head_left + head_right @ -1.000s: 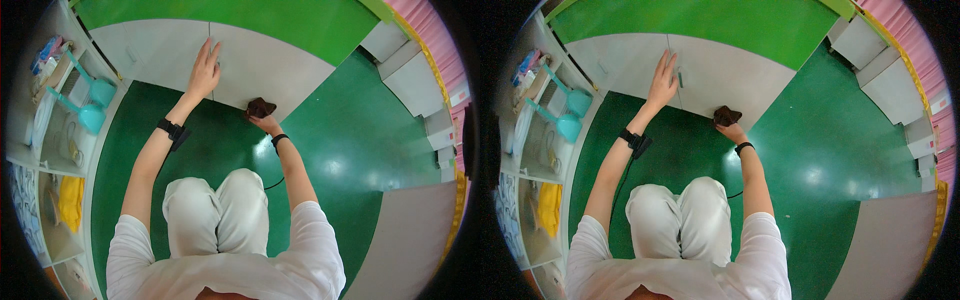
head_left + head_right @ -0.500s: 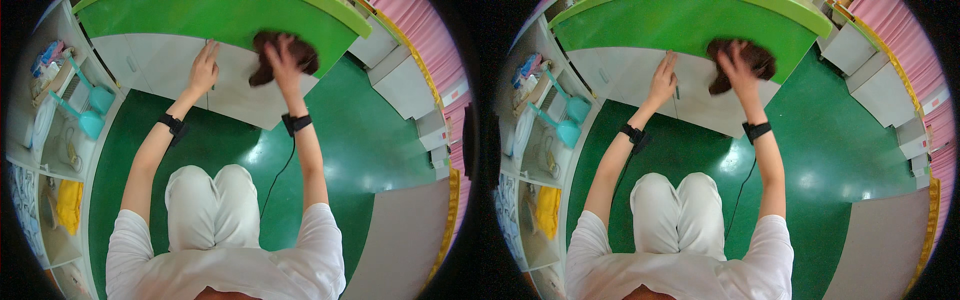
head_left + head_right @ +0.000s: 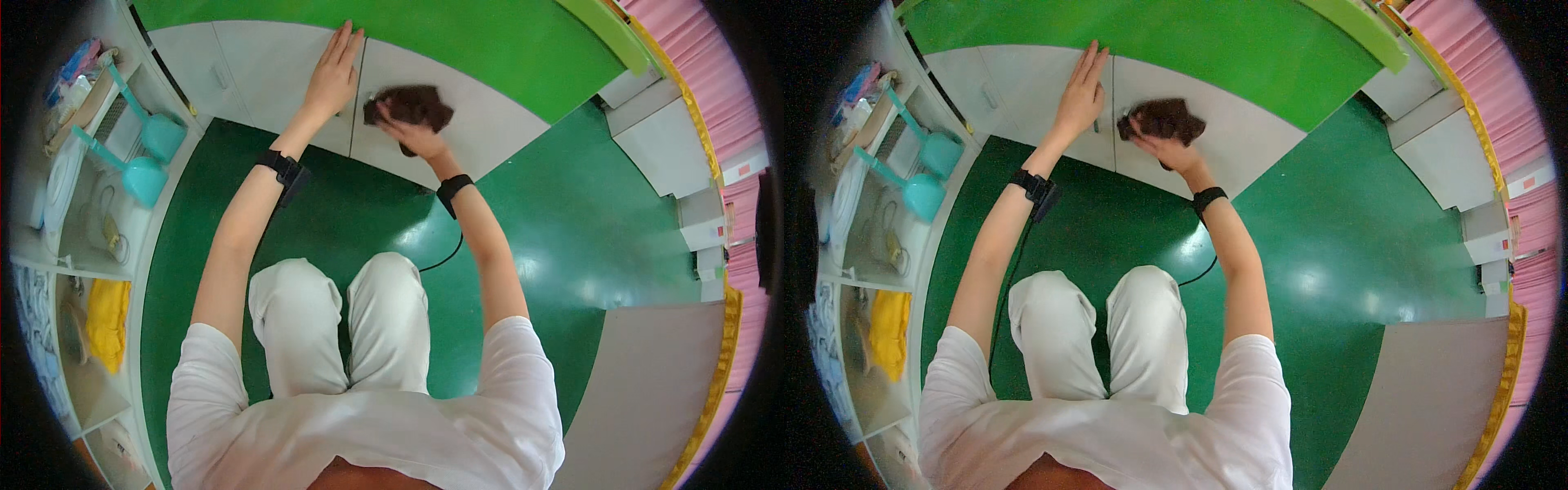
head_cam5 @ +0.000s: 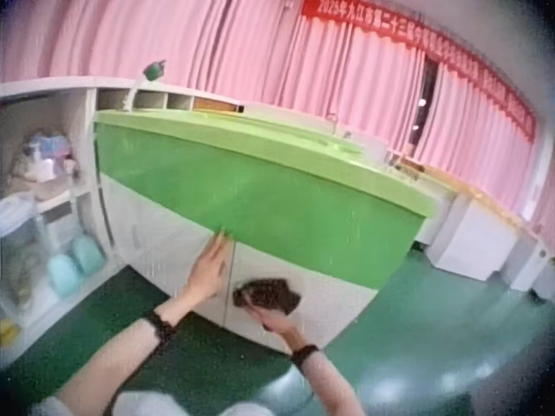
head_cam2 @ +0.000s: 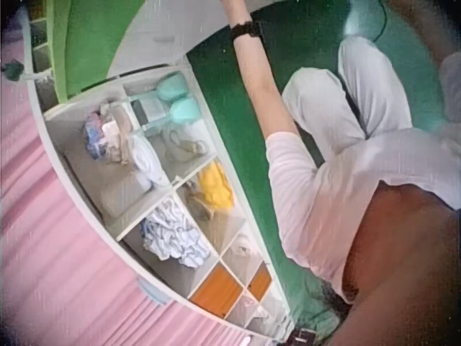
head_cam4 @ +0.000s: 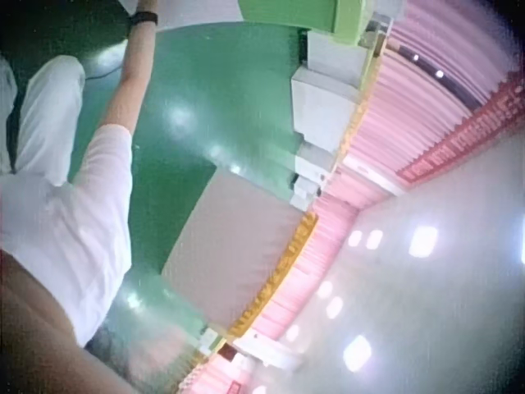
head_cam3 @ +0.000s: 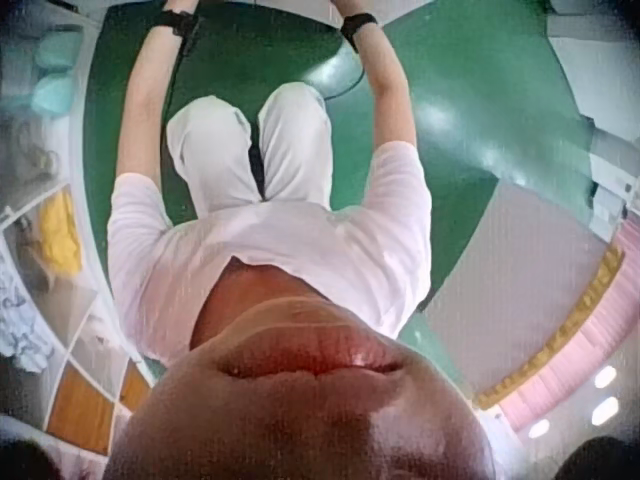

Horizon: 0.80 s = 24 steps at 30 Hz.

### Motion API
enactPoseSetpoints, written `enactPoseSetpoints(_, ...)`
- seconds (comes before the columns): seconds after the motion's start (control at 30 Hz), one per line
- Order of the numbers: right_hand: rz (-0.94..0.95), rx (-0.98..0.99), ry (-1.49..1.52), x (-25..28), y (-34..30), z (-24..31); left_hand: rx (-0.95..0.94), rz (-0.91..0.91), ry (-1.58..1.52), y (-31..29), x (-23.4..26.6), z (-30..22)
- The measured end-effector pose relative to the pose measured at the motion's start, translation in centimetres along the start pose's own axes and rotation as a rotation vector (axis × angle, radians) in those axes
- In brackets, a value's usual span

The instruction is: Wiping and cleaning a sink and a cabinet using a cloth.

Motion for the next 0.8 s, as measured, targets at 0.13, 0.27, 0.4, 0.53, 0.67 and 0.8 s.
enactPoseSetpoints(0.13,0.136,0.239,0.166,-3.4,-3.8,9.2,-0.050,0.104,0.102,-1.5,-0.1,1.5)
enactPoseSetpoints(0.27,0.213,0.171,0.300,-5.8,-6.4,13.4,-0.086,0.106,0.112,-1.8,0.2,1.7)
enactPoseSetpoints(0.4,0.308,-0.002,0.583,-8.5,-8.9,16.3,-0.107,0.095,0.119,-1.6,0.0,1.7)
enactPoseSetpoints(0.53,0.281,-0.058,0.656,-9.1,-9.9,15.3,-0.114,0.115,0.148,-1.2,-0.4,1.5)
enactPoseSetpoints(0.67,0.240,-0.230,0.841,-6.9,-7.3,11.4,-0.079,0.186,0.231,-1.5,0.6,2.5)
enactPoseSetpoints(0.8,0.094,-0.058,0.428,-2.2,-5.5,3.9,-0.051,0.193,0.167,-1.0,0.6,1.7)
Point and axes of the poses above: each hand's wrist, its own y-axis towards the middle knuckle, its own x-axis out of the back of the hand, z = x × y, the point moved 8 cm from there along y, towards the middle knuckle, and after that the axes turned 13 degrees about -y, right-handed, at the moved point
